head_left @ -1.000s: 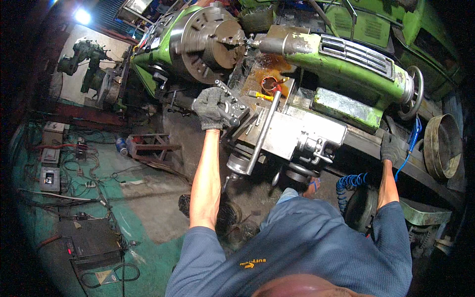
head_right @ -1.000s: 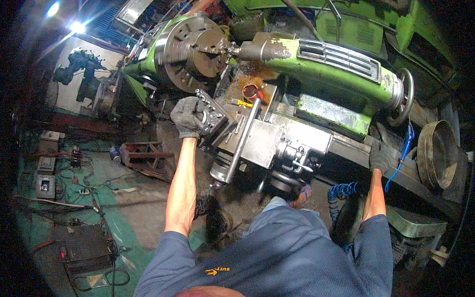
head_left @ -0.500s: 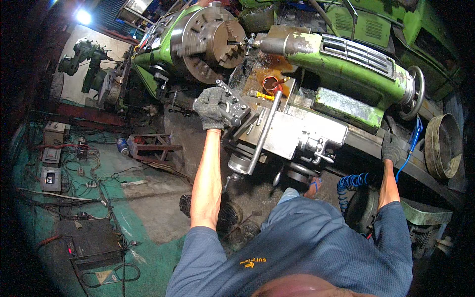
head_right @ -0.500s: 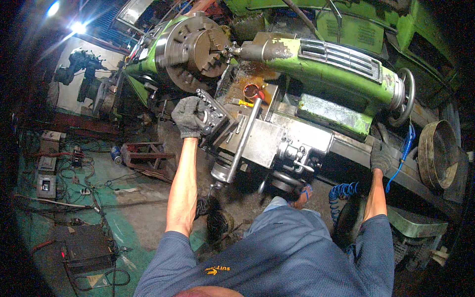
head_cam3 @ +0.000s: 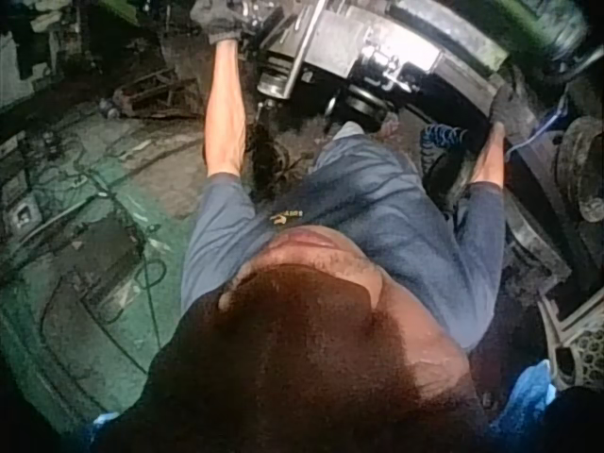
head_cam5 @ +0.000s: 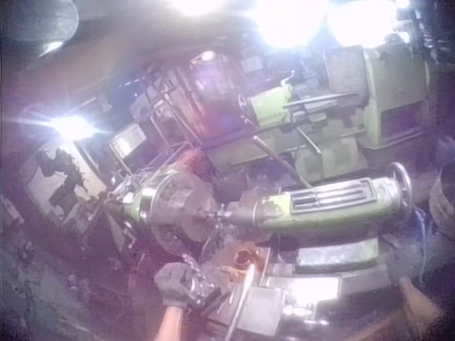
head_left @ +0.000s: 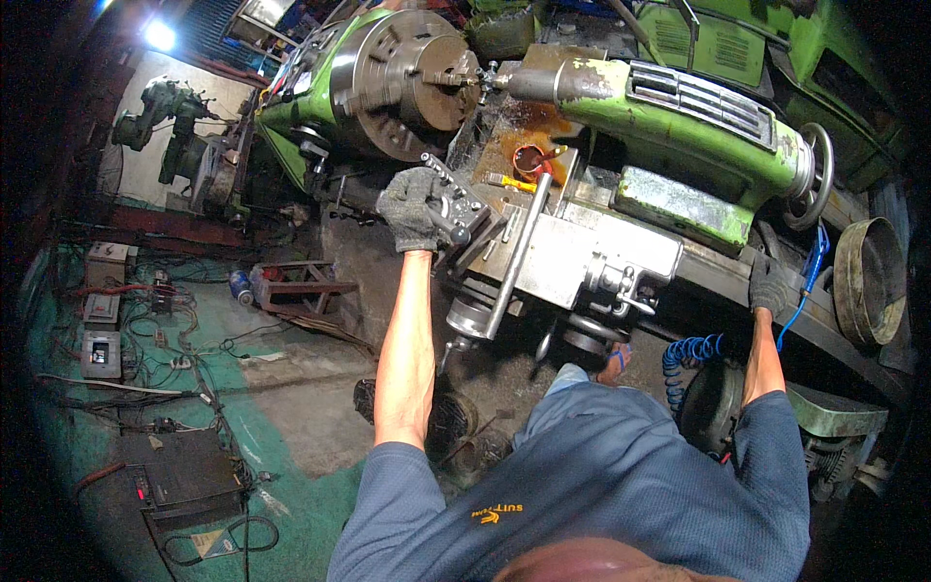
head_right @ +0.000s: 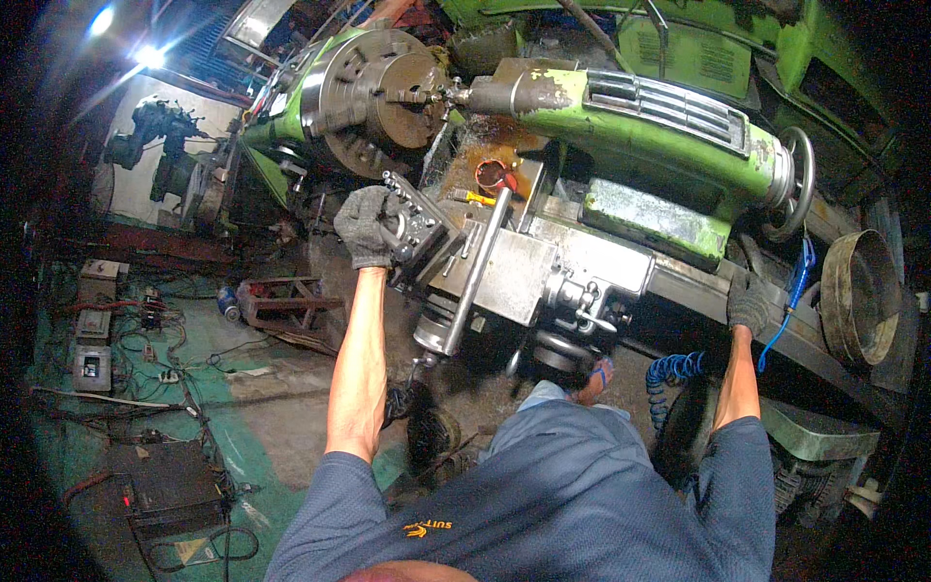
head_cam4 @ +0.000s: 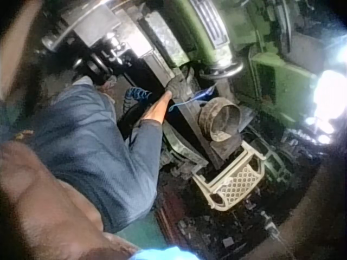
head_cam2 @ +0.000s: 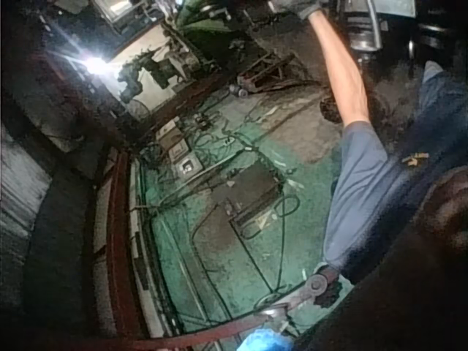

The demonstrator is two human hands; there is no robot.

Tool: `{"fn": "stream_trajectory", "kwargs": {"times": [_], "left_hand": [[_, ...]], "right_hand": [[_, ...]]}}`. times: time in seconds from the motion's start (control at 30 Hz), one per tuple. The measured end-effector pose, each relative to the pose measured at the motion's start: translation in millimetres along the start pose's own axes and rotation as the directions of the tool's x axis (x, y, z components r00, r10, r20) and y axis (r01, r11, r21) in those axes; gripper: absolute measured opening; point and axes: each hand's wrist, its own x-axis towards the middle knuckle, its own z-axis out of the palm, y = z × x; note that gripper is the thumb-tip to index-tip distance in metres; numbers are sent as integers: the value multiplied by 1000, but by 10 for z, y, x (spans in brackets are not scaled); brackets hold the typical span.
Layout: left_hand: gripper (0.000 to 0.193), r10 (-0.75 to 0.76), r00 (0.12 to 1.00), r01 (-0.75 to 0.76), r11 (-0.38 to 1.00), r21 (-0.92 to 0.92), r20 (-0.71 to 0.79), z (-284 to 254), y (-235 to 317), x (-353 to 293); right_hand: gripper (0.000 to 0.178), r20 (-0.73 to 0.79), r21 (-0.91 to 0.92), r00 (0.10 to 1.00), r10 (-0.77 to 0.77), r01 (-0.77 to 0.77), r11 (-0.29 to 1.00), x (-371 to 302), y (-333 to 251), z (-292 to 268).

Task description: The person operates a green metal lathe, using gloved hands to manipulate the cross-slide and compound rest handwheels. They repeatedly engage and disengage the carriage feed lever and adjust the tool post while the chuck rotates a metal workpiece. The person also uses a brush to apply cutting fluid to the workpiece and tool interface.

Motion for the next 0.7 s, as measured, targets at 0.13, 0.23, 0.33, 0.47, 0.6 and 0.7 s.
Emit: {"fn": "stream_trajectory", "kwargs": {"times": [0.13, 0.23, 0.33, 0.47, 0.6, 0.7], "left_hand": [[12, 8, 1000, -7, 1000, 27, -22, 5, -14, 9], [12, -5, 1000, 5, 1000, 12, -18, -13, -27, 10], [11, -56, 998, 56, 998, -15, -25, -9, -32, 12], [9, -97, 995, 97, 995, -6, -40, -7, -32, -7], [8, 51, 999, -52, 989, 135, 14, 7, 97, 0], [7, -43, 999, 41, 997, -60, -23, 169, 206, -37]], "right_hand": [[54, 3, -4, 1000, 7, -7, 1000, -2, -22, -20], [53, 8, -8, 1000, 11, -11, 1000, -10, -32, -12], [53, 7, -1, 1000, 14, -14, 1000, -5, 1, -17], [53, 26, -15, 999, 46, -45, 999, -54, -80, -134], [47, 30, -73, 999, 27, -25, 997, -14, -54, -74], [47, -83, -102, 996, -33, 25, 994, 50, 122, 75]]}}
